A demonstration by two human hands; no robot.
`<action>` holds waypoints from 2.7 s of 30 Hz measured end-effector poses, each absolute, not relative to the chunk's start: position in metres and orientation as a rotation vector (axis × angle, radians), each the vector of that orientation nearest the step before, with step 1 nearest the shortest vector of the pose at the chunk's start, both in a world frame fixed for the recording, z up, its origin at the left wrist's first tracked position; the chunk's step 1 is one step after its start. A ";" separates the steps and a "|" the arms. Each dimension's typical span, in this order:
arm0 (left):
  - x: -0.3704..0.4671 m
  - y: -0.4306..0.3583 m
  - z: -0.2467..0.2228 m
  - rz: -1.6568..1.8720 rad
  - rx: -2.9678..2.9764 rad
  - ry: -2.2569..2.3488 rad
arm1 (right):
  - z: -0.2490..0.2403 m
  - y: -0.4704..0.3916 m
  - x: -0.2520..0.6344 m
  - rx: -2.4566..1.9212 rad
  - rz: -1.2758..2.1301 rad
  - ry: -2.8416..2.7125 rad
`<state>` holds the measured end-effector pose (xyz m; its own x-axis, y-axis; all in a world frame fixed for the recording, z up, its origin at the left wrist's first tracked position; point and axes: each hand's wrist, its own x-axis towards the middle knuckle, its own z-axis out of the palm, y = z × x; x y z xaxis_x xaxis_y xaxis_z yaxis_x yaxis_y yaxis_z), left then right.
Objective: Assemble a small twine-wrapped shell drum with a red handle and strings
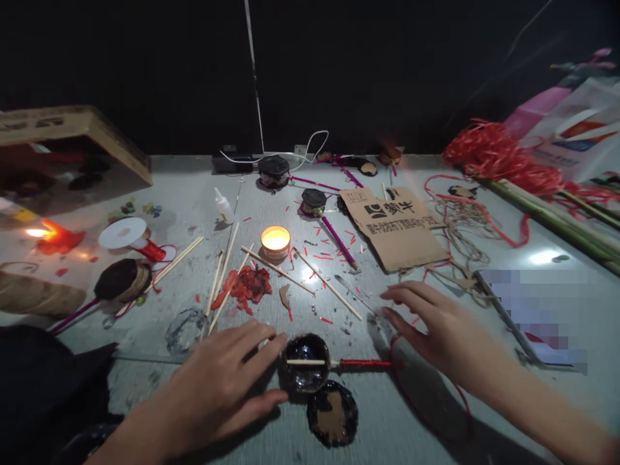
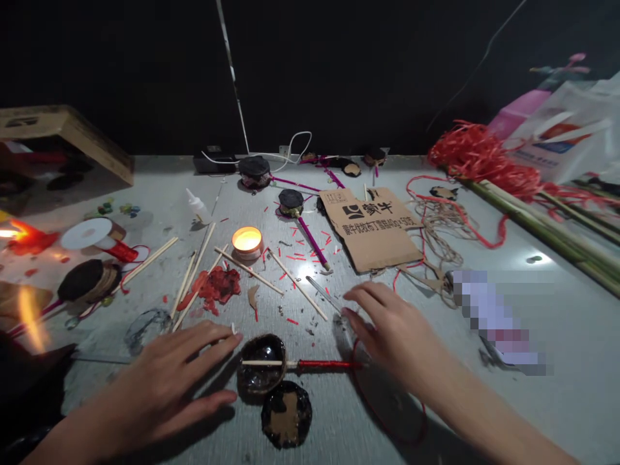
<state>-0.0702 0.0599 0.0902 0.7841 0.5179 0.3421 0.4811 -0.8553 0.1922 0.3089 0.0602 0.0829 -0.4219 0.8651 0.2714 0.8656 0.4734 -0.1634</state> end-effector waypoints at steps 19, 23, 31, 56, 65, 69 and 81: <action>-0.083 0.063 0.063 0.707 2.773 0.868 | 0.148 0.153 0.252 -1.500 -0.005 -2.337; -0.084 0.063 0.058 0.612 2.764 0.829 | 0.137 0.195 0.214 -1.509 0.065 -2.403; -0.087 0.062 0.054 0.450 2.718 0.822 | 0.118 0.207 0.199 -1.510 0.106 -2.407; -0.073 0.057 0.070 0.310 2.172 1.055 | 0.117 0.201 0.193 -1.586 0.045 -2.419; -0.074 0.036 0.071 0.379 2.024 1.264 | 0.123 0.198 0.193 -1.605 0.060 -2.419; -0.061 0.032 0.061 0.431 1.924 1.246 | 0.123 0.196 0.192 -1.619 0.045 -2.424; -0.082 0.105 0.096 0.272 2.527 0.706 | 0.122 0.196 0.191 -1.616 0.057 -2.427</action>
